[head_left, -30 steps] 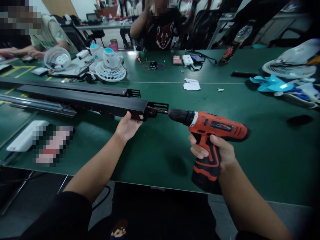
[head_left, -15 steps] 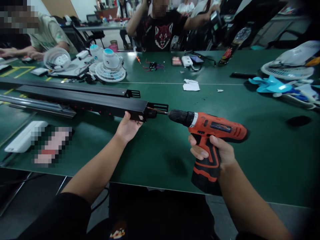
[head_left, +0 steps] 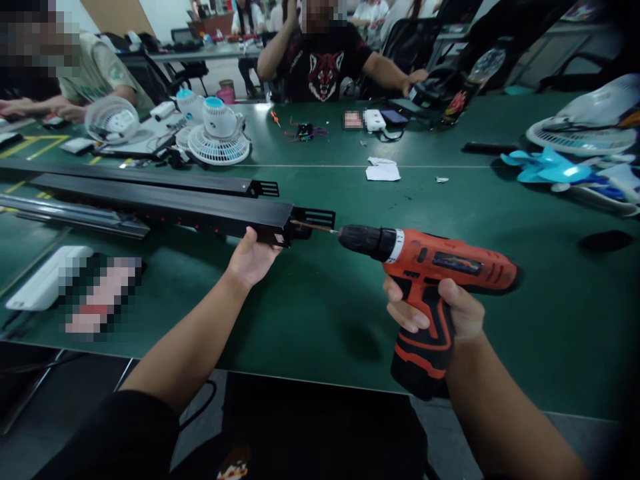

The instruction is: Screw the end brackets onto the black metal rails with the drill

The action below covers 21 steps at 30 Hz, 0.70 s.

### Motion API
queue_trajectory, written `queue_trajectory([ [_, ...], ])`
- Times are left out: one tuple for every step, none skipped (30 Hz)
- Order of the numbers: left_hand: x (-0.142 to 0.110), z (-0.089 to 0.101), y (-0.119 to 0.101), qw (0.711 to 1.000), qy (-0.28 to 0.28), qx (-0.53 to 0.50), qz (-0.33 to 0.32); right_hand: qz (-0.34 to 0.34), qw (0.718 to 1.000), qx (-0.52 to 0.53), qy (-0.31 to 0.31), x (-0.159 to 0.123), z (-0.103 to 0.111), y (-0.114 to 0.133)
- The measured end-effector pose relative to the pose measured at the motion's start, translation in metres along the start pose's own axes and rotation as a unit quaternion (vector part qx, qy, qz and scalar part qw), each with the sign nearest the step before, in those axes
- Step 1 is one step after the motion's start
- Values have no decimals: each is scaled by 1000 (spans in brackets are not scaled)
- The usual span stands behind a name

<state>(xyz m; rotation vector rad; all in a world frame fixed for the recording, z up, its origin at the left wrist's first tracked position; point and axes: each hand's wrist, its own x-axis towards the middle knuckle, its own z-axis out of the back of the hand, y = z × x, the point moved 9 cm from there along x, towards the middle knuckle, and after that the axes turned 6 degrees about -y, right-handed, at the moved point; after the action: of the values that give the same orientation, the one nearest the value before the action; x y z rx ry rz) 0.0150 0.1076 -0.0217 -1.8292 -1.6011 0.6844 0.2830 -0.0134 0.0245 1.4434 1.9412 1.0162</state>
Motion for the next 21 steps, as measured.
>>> queue_trajectory([
  [0, 0, 0, 1000, 4, 0, 0, 8, 1000, 5, 1, 0, 0, 2],
  [0, 0, -1, 1000, 6, 2, -1, 16, 1000, 8, 2, 0, -1, 4],
  [0, -1, -1, 1000, 7, 6, 0, 21, 1000, 10, 0, 1, 0, 5],
  [0, -1, -1, 1000, 7, 10, 0, 25, 1000, 10, -1, 1, -1, 6],
  [-1, -1, -1, 1000, 6, 13, 0, 24, 1000, 8, -2, 1, -1, 6],
  [-1, -2, -1, 1000, 5, 16, -1, 22, 1000, 6, -3, 1, -2, 6],
  [-1, -3, -1, 1000, 4, 19, -1, 19, 1000, 3, -2, 1, -3, 6],
  [-1, -4, -1, 1000, 4, 21, -2, 17, 1000, -1, -1, 1, -4, 5],
  [-1, -5, 0, 1000, 6, 24, -2, 16, 1000, -5, -1, 1, -4, 5],
  [-1, -6, 0, 1000, 7, 26, -2, 16, 1000, -11, -2, 1, -5, 5],
  [-2, -6, 0, 1000, 6, 28, -2, 16, 1000, -18, -5, 1, -4, 5],
  [-2, -6, 1, 1000, 4, 28, -2, 17, 1000, -24, -8, 1, -4, 5],
  [-2, -6, 1, 1000, 0, 27, -1, 16, 999, -30, -11, 1, -3, 4],
  [-2, -6, 1, 1000, -3, 26, 0, 16, 999, -33, -14, 1, -1, 4],
  [-2, -5, 2, 1000, -5, 25, 1, 15, 999, -33, -16, 1, 0, 3],
  [-2, -5, 2, 1000, -8, 23, 2, 14, 999, -32, -15, 1, 0, 3],
  [-2, -5, 2, 1000, -10, 21, 3, 12, 999, -29, -13, 1, 0, 2],
  [-3, -4, 2, 1000, -13, 20, 3, 11, 1000, -27, -11, 1, 0, 2],
  [-3, -4, 2, 1000, -16, 19, 3, 11, 1000, -24, -7, 2, -1, 2],
  [-3, -3, 2, 1000, -19, 20, 5, 11, 1000, -21, -5, 2, -2, 2],
  [-3, -3, 2, 1000, -21, 20, 7, 14, 1000, -18, -3, 3, -3, 3],
])
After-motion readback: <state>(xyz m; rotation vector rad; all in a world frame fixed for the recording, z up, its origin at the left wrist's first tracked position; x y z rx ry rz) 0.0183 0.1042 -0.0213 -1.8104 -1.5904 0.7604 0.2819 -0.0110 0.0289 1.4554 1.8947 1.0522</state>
